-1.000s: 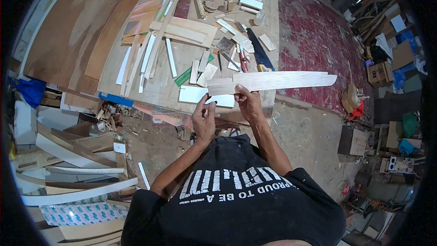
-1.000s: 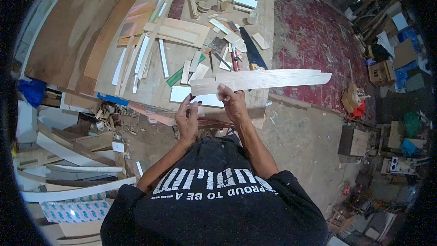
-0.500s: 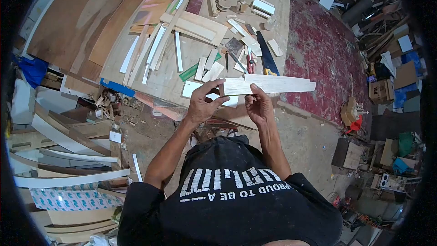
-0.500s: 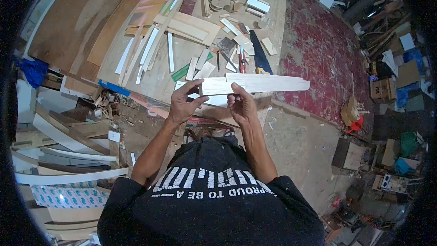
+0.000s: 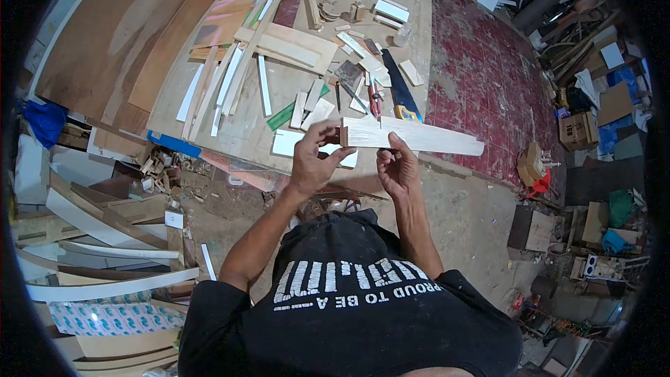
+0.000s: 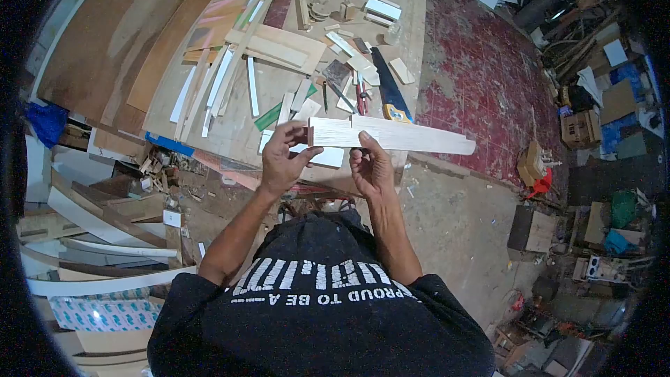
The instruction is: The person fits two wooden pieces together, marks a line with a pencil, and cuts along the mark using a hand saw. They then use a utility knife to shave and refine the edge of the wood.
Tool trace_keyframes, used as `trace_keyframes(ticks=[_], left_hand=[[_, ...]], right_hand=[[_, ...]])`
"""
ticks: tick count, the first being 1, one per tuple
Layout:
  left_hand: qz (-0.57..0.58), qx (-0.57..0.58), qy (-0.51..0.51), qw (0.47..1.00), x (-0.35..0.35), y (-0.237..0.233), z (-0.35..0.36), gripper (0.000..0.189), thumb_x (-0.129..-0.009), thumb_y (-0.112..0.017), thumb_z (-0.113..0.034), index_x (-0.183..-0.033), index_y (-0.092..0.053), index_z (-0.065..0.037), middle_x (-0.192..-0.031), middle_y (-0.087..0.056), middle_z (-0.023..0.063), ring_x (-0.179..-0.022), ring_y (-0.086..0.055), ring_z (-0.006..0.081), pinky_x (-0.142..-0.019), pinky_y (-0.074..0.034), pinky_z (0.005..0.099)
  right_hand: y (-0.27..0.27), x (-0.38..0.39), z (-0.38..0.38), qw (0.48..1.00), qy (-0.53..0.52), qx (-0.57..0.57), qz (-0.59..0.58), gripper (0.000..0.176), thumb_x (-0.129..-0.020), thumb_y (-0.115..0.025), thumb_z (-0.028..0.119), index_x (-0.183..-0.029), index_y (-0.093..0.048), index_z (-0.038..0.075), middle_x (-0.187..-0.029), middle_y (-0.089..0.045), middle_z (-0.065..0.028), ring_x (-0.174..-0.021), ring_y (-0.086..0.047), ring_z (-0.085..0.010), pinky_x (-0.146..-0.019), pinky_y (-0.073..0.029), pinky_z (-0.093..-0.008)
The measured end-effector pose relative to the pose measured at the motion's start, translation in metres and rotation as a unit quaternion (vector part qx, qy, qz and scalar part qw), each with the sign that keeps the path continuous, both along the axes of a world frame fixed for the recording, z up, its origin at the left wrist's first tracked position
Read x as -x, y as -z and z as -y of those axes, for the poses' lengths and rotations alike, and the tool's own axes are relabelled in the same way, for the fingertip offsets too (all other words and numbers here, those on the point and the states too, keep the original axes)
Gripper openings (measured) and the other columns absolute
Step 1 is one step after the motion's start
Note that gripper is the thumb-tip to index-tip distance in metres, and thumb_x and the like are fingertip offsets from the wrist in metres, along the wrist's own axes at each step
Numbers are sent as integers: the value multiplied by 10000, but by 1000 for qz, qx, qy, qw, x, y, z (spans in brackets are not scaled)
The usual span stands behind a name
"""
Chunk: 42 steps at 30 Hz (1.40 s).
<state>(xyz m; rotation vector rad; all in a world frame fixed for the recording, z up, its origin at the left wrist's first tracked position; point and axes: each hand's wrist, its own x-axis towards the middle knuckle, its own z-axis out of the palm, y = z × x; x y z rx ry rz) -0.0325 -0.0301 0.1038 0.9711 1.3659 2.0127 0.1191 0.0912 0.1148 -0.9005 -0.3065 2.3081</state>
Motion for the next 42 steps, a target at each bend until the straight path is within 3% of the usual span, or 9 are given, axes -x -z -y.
trace_keyframes(ticks=[9, 16, 20, 27, 30, 34, 37, 41, 42], left_hand=[[-76, 109, -173, 976, -36, 10, 0, 419, -930, -731, -125, -1280, -636, 85, -1069, -733, 211, -914, -717, 211, -675, -585, 302], [148, 119, -147, 971, -31, 12, 2, 432, -970, -701, -200, -1284, -622, 85, -1059, -710, 145, -856, -695, 153, -540, -608, 258], [169, 197, -76, 963, -29, 27, -3, 435, -984, -679, -217, -1319, -606, 52, -1076, -710, 125, -937, -707, 174, -570, -616, 273], [219, 293, 147, 919, -42, 149, -41, 474, -935, -722, -191, -1366, -588, -48, -1172, -683, 68, -929, -674, 161, -633, -602, 314], [-133, 359, 154, 911, -62, 192, -58, 599, -835, -806, -228, -1334, -578, 13, -1176, -687, 192, -925, -701, 301, -774, -574, 402], [-272, 344, 130, 889, -92, 196, -73, 695, -778, -830, -212, -1353, -533, 41, -1274, -616, 271, -1172, -600, 436, -984, -496, 466], [-305, 314, 145, 887, -103, 199, -82, 707, -779, -821, -187, -1364, -487, 28, -1285, -595, 263, -1166, -593, 441, -961, -506, 475], [-291, 275, 150, 904, -109, 214, -91, 645, -817, -775, -167, -1362, -478, 7, -1283, -579, 266, -1170, -574, 449, -955, -502, 484], [-289, 302, 142, 897, -112, 214, -94, 593, -838, -749, -156, -1352, -491, -10, -1239, -604, 261, -1132, -596, 456, -927, -514, 483]], right_hand=[[2, 9, 13, 983, 45, -169, 48, 267, -849, -801, 95, -1039, -629, 20, -829, -632, -40, -618, -565, -131, -558, -474, -259], [-2, 19, 29, 961, 65, -246, 107, 249, -841, -800, 75, -1013, -641, -12, -817, -658, -70, -641, -602, -152, -563, -476, -291], [10, 14, 19, 926, 70, -326, 176, 186, -832, -803, 74, -919, -668, -19, -766, -664, -79, -610, -609, -157, -548, -474, -297], [73, -24, 3, 812, 6, -417, 408, 256, -847, -802, 146, -977, -709, -55, -786, -718, -100, -652, -668, -156, -589, -534, -295], [127, -49, -3, 768, 51, -502, 394, 289, -853, -797, 158, -1032, -707, -50, -891, -759, -131, -791, -728, -180, -683, -581, -322], [152, -71, -16, 640, 59, -558, 525, 264, -804, -797, 150, -1012, -719, 8, -819, -729, -192, -704, -731, -313, -623, -553, -384], [158, -76, -23, 603, 43, -568, 558, 244, -808, -795, 159, -985, -732, 2, -822, -735, -189, -704, -731, -310, -636, -555, -395], [181, -72, -35, 660, 56, -548, 511, 226, -816, -788, 166, -954, -737, -6, -825, -734, -196, -727, -731, -328, -656, -555, -396], [184, -76, -39, 614, 25, -584, 529, 201, -818, -791, 145, -946, -737, 0, -867, -740, -188, -753, -736, -317, -669, -566, -385]])
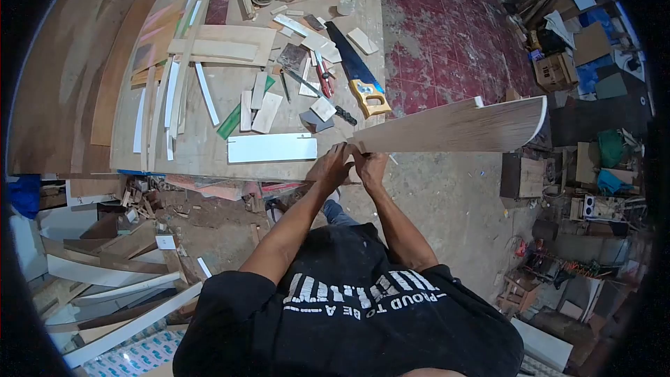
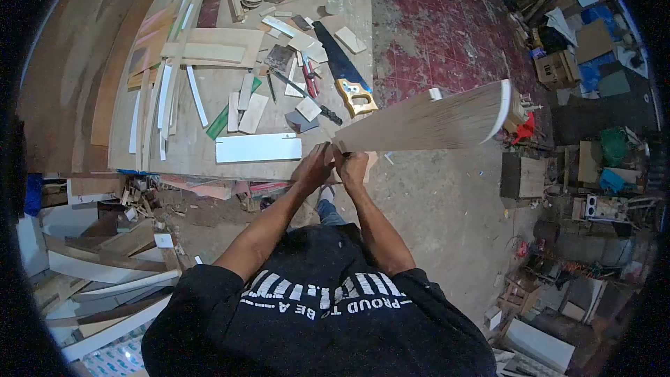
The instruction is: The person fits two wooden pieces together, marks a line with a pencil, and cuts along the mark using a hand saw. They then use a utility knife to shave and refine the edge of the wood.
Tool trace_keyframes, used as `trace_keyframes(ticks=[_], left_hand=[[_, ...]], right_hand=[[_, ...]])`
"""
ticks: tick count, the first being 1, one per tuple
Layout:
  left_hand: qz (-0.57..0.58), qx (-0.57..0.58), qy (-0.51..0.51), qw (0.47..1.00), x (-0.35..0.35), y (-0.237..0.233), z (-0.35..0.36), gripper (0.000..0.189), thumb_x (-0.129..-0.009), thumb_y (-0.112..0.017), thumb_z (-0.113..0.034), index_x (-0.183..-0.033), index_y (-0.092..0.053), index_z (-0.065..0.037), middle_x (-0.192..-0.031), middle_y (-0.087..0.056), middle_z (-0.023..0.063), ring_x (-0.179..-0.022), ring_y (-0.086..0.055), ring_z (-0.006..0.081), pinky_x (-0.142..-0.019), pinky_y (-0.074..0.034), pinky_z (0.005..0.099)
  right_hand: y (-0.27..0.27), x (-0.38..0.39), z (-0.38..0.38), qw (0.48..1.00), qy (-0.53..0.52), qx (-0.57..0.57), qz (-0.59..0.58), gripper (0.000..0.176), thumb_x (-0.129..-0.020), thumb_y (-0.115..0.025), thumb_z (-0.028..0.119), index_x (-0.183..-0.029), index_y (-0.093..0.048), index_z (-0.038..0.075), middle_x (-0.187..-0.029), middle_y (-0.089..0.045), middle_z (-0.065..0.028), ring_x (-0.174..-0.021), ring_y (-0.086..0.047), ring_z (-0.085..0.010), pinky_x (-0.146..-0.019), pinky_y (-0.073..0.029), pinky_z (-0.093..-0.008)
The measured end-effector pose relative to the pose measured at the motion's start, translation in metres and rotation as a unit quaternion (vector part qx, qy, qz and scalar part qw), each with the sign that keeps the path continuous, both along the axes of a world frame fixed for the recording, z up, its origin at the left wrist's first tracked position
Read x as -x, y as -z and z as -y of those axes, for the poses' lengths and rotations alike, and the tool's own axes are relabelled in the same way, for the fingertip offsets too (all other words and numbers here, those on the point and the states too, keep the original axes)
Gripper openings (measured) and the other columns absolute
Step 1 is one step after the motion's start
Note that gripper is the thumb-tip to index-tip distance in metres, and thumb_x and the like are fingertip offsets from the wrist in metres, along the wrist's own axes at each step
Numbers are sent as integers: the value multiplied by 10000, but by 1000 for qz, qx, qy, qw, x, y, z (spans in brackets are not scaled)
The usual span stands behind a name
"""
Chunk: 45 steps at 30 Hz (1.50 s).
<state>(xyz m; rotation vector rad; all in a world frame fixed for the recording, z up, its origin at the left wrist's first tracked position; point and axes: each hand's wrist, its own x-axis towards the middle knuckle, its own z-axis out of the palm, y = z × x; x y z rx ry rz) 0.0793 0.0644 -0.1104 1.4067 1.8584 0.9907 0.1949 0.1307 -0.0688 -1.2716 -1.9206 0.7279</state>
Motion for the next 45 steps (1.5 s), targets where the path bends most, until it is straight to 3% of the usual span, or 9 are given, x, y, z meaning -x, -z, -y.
trace_keyframes(ticks=[4, 7, 12, 22, 27, 37, 40, 42, 45], left_hand=[[16, 11, -24, 1000, -5, 17, -7, 536, -854, -723, -144, -1334, -516, -29, -1168, -635, 263, -1081, -624, 461, -886, -527, 491], [38, -60, -47, 996, -10, 36, -17, 478, -851, -719, -134, -1290, -558, -35, -1111, -653, 260, -1040, -642, 461, -856, -534, 497], [90, -26, -64, 994, -15, 46, -22, 409, -899, -663, -173, -1279, -596, -37, -1147, -659, 241, -1061, -643, 440, -884, -532, 468], [68, -75, -75, 992, -16, 56, -26, 421, -857, -690, -157, -1247, -601, -26, -1073, -679, 244, -1012, -651, 437, -864, -528, 477], [116, -2, -60, 991, -12, 46, -25, 429, -847, -707, -180, -1237, -604, -34, -1096, -674, 234, -1039, -638, 433, -859, -528, 480], [-53, -4, 26, 998, 1, 50, -25, 349, -829, -692, -147, -1145, -596, -36, -1133, -642, 171, -1107, -590, 391, -923, -488, 460], [-78, -59, 24, 995, 0, 46, -28, 341, -815, -697, -124, -1130, -592, -47, -1104, -637, 156, -1134, -580, 368, -943, -484, 450], [-127, -140, -51, 981, -3, 41, -30, 343, -782, -726, -121, -1090, -588, -56, -1070, -631, 152, -1108, -593, 364, -937, -491, 444], [-40, -76, 5, 996, 5, 36, -32, 358, -756, -750, -120, -1063, -582, -44, -1076, -634, 149, -1079, -606, 370, -925, -501, 445]], right_hand=[[18, 1, -4, 999, -1, 33, 5, 208, -814, -794, 151, -952, -742, 4, -845, -732, -181, -741, -724, -330, -677, -560, -404], [24, -2, -5, 999, -22, -37, 15, 226, -821, -793, 183, -957, -745, 8, -829, -727, -182, -748, -718, -349, -697, -555, -430], [18, -1, 1, 998, -31, 48, 33, 278, -901, -703, 237, -1026, -718, -11, -948, -713, -243, -877, -679, -436, -791, -520, -482], [48, -4, 3, 995, -7, 30, 91, 246, -877, -735, 209, -1023, -731, 12, -881, -723, -203, -789, -696, -383, -733, -534, -455], [59, -7, 8, 986, -2, 90, 142, 262, -887, -723, 224, -1041, -727, 12, -903, -723, -213, -814, -699, -391, -745, -536, -461], [61, -10, 6, 988, 8, 76, 135, 323, -890, -737, 282, -1066, -722, 11, -964, -721, -231, -879, -692, -423, -776, -536, -475], [63, -12, 7, 972, -35, -43, 227, 340, -890, -737, 305, -1063, -722, 12, -963, -722, -227, -880, -692, -421, -776, -537, -473], [53, -7, 6, 987, -5, 112, 119, 358, -888, -739, 328, -1059, -723, 14, -955, -723, -223, -870, -694, -417, -771, -537, -473], [73, -11, 3, 988, -3, 28, 152, 358, -887, -741, 329, -1053, -723, 13, -936, -725, -217, -857, -698, -409, -763, -539, -469]])
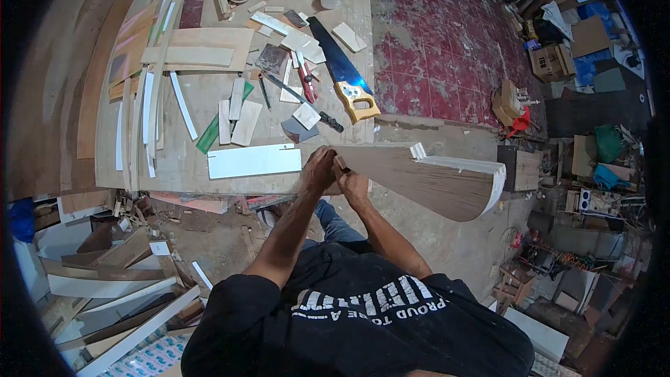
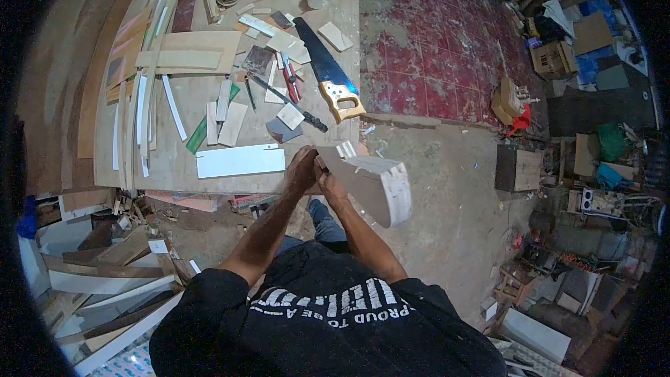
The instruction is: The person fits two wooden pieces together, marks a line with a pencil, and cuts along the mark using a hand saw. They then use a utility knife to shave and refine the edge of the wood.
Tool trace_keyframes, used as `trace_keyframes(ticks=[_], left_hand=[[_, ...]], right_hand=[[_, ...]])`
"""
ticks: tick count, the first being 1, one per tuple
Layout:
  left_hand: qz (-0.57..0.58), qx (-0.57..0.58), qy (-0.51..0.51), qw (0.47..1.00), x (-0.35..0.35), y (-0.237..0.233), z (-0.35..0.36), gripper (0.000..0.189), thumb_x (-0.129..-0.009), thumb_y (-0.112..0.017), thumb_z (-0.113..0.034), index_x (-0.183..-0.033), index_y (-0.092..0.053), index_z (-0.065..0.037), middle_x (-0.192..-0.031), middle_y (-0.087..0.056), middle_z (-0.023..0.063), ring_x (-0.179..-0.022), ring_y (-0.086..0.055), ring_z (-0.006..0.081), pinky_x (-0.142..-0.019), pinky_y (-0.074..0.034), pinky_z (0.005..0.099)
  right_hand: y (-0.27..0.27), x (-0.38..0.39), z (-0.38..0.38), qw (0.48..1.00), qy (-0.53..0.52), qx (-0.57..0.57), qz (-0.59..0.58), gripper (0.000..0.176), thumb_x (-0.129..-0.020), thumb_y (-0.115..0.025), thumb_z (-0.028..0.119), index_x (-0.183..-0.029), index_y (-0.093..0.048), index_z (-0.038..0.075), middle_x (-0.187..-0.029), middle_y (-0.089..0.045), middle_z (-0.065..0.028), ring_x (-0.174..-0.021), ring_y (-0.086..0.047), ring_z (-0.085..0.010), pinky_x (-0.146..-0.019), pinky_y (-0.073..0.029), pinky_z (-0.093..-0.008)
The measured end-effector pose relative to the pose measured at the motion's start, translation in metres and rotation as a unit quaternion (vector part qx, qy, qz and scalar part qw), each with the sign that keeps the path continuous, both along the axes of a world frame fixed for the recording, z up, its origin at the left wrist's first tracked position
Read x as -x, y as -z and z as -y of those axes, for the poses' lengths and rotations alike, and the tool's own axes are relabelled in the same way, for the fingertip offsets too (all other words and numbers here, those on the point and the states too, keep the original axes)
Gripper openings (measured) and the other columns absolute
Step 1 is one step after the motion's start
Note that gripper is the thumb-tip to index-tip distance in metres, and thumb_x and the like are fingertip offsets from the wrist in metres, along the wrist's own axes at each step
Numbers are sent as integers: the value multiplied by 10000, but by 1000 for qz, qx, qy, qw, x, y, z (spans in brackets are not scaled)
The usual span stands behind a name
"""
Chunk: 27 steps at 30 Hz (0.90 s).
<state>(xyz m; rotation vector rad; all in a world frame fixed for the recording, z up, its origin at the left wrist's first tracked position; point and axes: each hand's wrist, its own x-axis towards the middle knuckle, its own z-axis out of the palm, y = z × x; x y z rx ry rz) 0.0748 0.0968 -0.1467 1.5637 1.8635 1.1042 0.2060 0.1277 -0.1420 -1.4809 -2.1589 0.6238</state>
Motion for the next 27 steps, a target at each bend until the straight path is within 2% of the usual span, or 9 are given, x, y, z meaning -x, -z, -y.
trace_keyframes(ticks=[4, 7, 9, 13, 15, 18, 22, 24, 27], left_hand=[[3, 14, -5, 1000, -3, 8, 0, 354, -750, -758, -123, -1043, -578, -38, -1066, -639, 151, -1050, -618, 377, -898, -514, 448], [-6, -22, 4, 1000, -1, 24, -2, 349, -756, -752, -113, -1050, -578, -38, -1059, -644, 156, -1041, -621, 376, -882, -522, 446], [-14, -44, 27, 999, 1, 30, -3, 347, -761, -747, -106, -1059, -582, -39, -1060, -647, 161, -1040, -621, 374, -879, -522, 446], [-6, -47, 18, 999, 0, 19, 0, 339, -769, -727, -81, -1073, -586, -36, -1070, -648, 159, -1046, -621, 371, -890, -517, 443], [0, -48, 3, 999, -1, 14, 2, 333, -779, -710, -82, -1084, -587, -32, -1073, -650, 152, -1068, -615, 363, -918, -504, 441], [-21, -42, -4, 999, -4, 16, 0, 343, -792, -698, -111, -1107, -593, -29, -1078, -651, 145, -1088, -610, 356, -940, -492, 440], [-29, -29, -10, 999, -5, 13, 1, 334, -799, -695, -146, -1100, -607, -30, -1076, -652, 141, -1102, -604, 349, -951, -484, 437], [-21, -12, -17, 1000, -6, 9, 2, 318, -799, -691, -144, -1087, -620, -29, -1072, -652, 147, -1105, -603, 348, -948, -486, 435], [-4, -4, -3, 1000, -7, 13, 2, 414, -783, -699, -77, -1181, -600, -19, -1129, -641, 206, -1112, -597, 405, -963, -489, 457]], right_hand=[[5, -6, 2, 999, -20, -7, 26, 348, -886, -744, 320, -1049, -724, 13, -923, -728, -215, -839, -700, -406, -755, -541, -465], [-2, -4, 1, 995, -62, -71, -19, 336, -890, -742, 308, -1041, -724, 9, -920, -729, -216, -825, -701, -406, -742, -542, -464], [-9, 0, -2, 1000, -7, -15, -13, 318, -893, -738, 291, -1026, -725, 3, -914, -730, -216, -810, -701, -406, -732, -542, -463], [-18, 4, -1, 999, 2, -2, -49, 301, -894, -734, 275, -1015, -726, -1, -897, -726, -217, -803, -698, -406, -731, -541, -465], [-21, 3, -2, 999, -23, 22, -44, 347, -908, -716, 291, -1075, -691, -12, -987, -699, -255, -885, -663, -463, -791, -517, -527], [-26, 4, -2, 997, -9, 56, -60, 350, -912, -707, 304, -1060, -701, -13, -983, -698, -261, -891, -659, -470, -807, -509, -534], [-19, 2, -1, 998, -12, 38, -41, 345, -916, -696, 305, -1055, -710, -10, -992, -699, -263, -895, -658, -470, -822, -501, -537], [-17, 2, 0, 999, -16, -12, -30, 287, -866, -741, 259, -1004, -731, 7, -882, -719, -219, -793, -687, -423, -733, -532, -492], [-25, 5, -2, 998, -11, -29, -57, 284, -865, -744, 257, -1003, -732, 9, -885, -719, -218, -792, -685, -427, -728, -530, -492]])
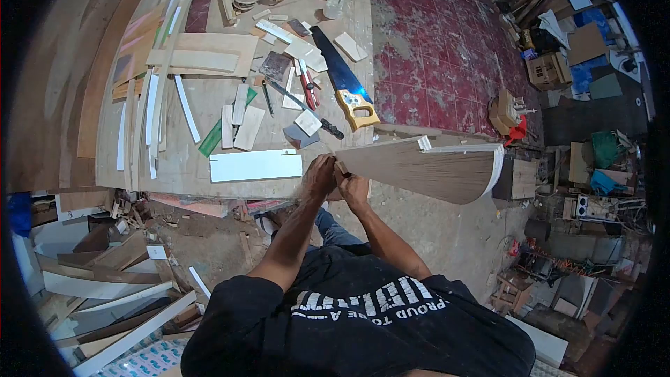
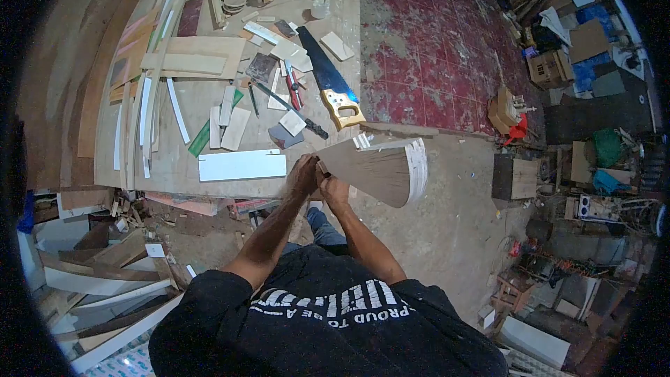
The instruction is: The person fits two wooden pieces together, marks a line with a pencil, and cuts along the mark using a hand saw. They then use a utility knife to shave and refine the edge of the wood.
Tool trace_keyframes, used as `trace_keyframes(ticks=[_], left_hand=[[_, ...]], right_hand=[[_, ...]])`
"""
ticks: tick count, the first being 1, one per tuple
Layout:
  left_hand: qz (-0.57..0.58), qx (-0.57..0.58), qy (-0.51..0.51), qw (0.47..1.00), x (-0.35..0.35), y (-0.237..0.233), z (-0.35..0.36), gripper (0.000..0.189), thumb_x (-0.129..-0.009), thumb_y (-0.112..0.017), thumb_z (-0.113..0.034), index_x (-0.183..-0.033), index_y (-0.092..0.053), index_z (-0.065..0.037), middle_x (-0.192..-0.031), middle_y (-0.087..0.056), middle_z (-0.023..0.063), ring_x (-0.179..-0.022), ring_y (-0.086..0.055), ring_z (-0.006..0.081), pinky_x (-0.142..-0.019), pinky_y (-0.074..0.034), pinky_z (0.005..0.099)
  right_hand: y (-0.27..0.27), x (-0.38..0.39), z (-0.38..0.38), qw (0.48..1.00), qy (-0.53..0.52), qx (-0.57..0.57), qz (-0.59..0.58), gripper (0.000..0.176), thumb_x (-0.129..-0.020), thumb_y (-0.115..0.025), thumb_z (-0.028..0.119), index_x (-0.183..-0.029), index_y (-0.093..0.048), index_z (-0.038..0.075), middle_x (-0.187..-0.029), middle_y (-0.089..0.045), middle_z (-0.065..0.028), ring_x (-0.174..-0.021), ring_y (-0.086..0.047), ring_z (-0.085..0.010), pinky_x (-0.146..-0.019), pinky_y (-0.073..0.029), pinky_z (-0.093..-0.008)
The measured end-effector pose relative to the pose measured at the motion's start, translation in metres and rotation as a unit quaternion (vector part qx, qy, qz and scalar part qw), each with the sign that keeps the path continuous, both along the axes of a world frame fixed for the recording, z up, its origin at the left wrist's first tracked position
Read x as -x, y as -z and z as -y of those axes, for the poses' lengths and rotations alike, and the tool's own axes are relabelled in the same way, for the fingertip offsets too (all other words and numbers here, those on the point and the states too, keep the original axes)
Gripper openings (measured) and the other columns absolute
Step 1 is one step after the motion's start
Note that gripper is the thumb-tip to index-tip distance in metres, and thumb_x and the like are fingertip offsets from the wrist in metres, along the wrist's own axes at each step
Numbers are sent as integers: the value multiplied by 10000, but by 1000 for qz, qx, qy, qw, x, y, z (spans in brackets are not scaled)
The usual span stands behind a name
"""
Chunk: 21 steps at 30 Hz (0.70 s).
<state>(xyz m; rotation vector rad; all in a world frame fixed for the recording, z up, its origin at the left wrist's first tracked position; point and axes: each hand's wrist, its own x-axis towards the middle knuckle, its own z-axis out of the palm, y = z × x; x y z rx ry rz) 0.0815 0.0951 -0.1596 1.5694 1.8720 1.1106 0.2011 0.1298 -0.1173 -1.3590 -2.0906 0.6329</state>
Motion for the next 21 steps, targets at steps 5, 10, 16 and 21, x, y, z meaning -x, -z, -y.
trace_keyframes(ticks=[5, 10, 16, 21], left_hand=[[-4, -4, 33, 999, 12, 20, 3, 457, -800, -702, -124, -1230, -589, -16, -1169, -643, 204, -1114, -605, 396, -937, -503, 451], [324, 187, -45, 926, 31, -18, 12, 500, -885, -696, -222, -1311, -576, 12, -1227, -667, 156, -1088, -650, 239, -843, -541, 366], [501, 187, -32, 844, 5, -48, 13, 741, -894, -726, -533, -1389, -525, -19, -1264, -652, 147, -1110, -636, 217, -810, -540, 341], [504, 196, -41, 840, 7, -48, 10, 764, -893, -737, -508, -1454, -466, -66, -1336, -604, 108, -1195, -586, 228, -950, -498, 415]], right_hand=[[-18, 6, 0, 1000, -2, 8, -8, 259, -864, -743, 231, -994, -733, 8, -884, -720, -211, -788, -685, -417, -727, -520, -494], [-17, 4, 0, 999, -12, 28, -29, 184, -857, -719, 150, -979, -730, 12, -868, -712, -196, -771, -678, -388, -719, -514, -473], [-25, 3, -5, 994, -42, 55, -86, 185, -818, -663, 55, -991, -706, 7, -860, -690, -220, -751, -658, -405, -708, -524, -478], [-12, -1, -6, 996, -32, 38, -76, 162, -824, -624, 11, -951, -724, 4, -744, -698, -168, -673, -700, -330, -625, -531, -389]])
